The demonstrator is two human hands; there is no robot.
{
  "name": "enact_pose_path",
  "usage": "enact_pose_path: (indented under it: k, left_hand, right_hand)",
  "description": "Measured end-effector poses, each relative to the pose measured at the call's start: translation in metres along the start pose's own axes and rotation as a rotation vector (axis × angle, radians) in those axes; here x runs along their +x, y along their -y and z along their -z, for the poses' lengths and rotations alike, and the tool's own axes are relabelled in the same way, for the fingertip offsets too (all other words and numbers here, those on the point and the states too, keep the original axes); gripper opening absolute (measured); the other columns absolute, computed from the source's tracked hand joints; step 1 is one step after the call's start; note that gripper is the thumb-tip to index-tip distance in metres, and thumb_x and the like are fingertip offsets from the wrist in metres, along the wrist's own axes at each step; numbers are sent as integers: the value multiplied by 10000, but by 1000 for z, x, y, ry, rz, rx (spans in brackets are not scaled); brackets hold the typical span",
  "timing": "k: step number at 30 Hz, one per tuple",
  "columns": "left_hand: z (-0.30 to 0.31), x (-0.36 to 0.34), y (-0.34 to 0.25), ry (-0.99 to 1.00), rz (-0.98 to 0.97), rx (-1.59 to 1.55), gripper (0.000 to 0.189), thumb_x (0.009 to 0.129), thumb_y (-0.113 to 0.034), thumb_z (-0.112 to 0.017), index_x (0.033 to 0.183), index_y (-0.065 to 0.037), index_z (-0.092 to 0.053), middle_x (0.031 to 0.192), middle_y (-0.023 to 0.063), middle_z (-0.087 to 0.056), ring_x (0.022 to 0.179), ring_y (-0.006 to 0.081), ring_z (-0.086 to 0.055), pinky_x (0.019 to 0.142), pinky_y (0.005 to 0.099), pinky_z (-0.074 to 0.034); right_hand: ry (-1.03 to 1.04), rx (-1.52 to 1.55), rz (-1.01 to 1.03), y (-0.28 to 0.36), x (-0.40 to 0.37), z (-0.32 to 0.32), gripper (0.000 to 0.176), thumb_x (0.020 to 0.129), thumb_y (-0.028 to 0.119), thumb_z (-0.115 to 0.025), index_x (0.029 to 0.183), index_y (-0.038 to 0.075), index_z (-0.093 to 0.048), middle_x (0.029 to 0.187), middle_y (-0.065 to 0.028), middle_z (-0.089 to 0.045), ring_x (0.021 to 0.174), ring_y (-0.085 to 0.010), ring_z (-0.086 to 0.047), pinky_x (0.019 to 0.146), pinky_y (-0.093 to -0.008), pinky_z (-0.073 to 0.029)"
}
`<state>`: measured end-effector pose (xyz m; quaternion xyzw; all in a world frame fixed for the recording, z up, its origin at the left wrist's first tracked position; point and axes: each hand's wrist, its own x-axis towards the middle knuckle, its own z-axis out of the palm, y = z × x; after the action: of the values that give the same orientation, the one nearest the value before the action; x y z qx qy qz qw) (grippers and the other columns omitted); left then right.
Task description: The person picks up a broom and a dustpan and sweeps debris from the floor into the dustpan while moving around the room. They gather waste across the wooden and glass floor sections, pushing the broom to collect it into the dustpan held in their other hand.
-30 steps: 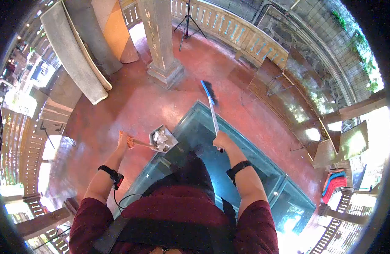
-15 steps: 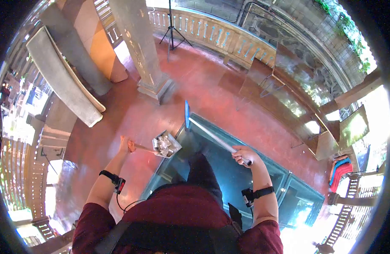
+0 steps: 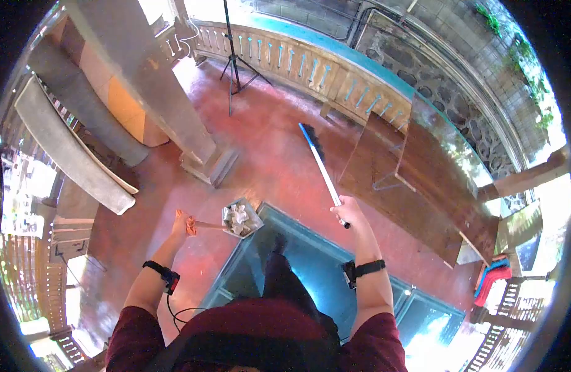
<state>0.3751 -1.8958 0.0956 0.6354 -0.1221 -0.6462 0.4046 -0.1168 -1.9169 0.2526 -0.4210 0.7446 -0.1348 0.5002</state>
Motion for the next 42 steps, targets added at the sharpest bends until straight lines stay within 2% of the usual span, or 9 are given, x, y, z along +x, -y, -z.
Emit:
enact_pose_path:
  k: [12,16,23,28,29,31,33,35,42]
  left_hand:
    - [-119,30,-59,39,-78,41,212,785,-243,-426,933,-120,-337,877,105,-511,487,202,-495,412,320,-434]
    - [-139,31,-68,47,-108,43,181,798,-217,-402,933,-118,-335,887,103,-511,480,202,-500,400,315,-427]
    - [-150,34,-77,5,-92,1,190,798,-224,-406,947,-120,-351,885,96,-509,511,199,-505,431,312,-439]
    - [-131,38,-67,30,-118,53,182,804,-250,-418,923,-137,-339,854,86,-504,516,191,-491,438,315,-437]
    - [-125,36,-62,54,-134,84,169,818,-263,-416,909,-148,-331,842,81,-503,494,188,-482,430,316,-433]
    - [-120,30,-56,22,-127,72,171,809,-255,-417,907,-144,-331,829,78,-502,485,188,-482,431,317,-439]
    - [-113,24,-56,-15,-107,66,169,800,-243,-415,903,-140,-330,817,76,-499,480,187,-483,431,315,-439]
    - [-109,13,-56,-56,-73,62,162,790,-230,-408,895,-135,-329,807,74,-496,480,187,-483,429,309,-435]
    - [-75,-16,-49,-93,-92,29,184,765,-211,-414,894,-90,-363,791,81,-468,571,184,-496,469,312,-449]
  right_hand:
    - [40,-362,-70,-11,189,51,136,541,-9,-636,626,-23,-531,546,-81,-538,509,-169,-543,420,-322,-409]
    - [157,-657,-1,9,154,38,299,653,26,-447,939,-38,-506,754,-231,-570,675,-314,-586,524,-389,-475]
    - [437,-5,-115,19,121,88,327,682,-61,-543,989,50,-512,599,34,-440,431,-48,-385,369,-197,-313]
    - [369,249,-171,60,101,133,536,689,-82,-517,1200,26,-396,627,-12,-476,439,-51,-403,346,-178,-315]
    - [308,224,-116,66,102,133,294,711,-37,-529,1000,8,-506,569,29,-425,428,-35,-394,342,-178,-309]
    - [311,65,-46,75,124,135,277,727,-34,-507,1001,8,-498,603,9,-482,415,-41,-408,328,-175,-317]
    - [266,-8,10,78,162,123,61,736,17,-527,787,34,-498,518,25,-444,396,-40,-402,321,-183,-303]
    - [259,-134,128,77,213,102,96,691,23,-571,672,41,-479,486,-12,-447,379,-83,-409,322,-234,-303]
    - [75,-575,53,49,268,-5,133,649,6,-500,768,-35,-543,534,-125,-516,480,-201,-537,421,-335,-424]
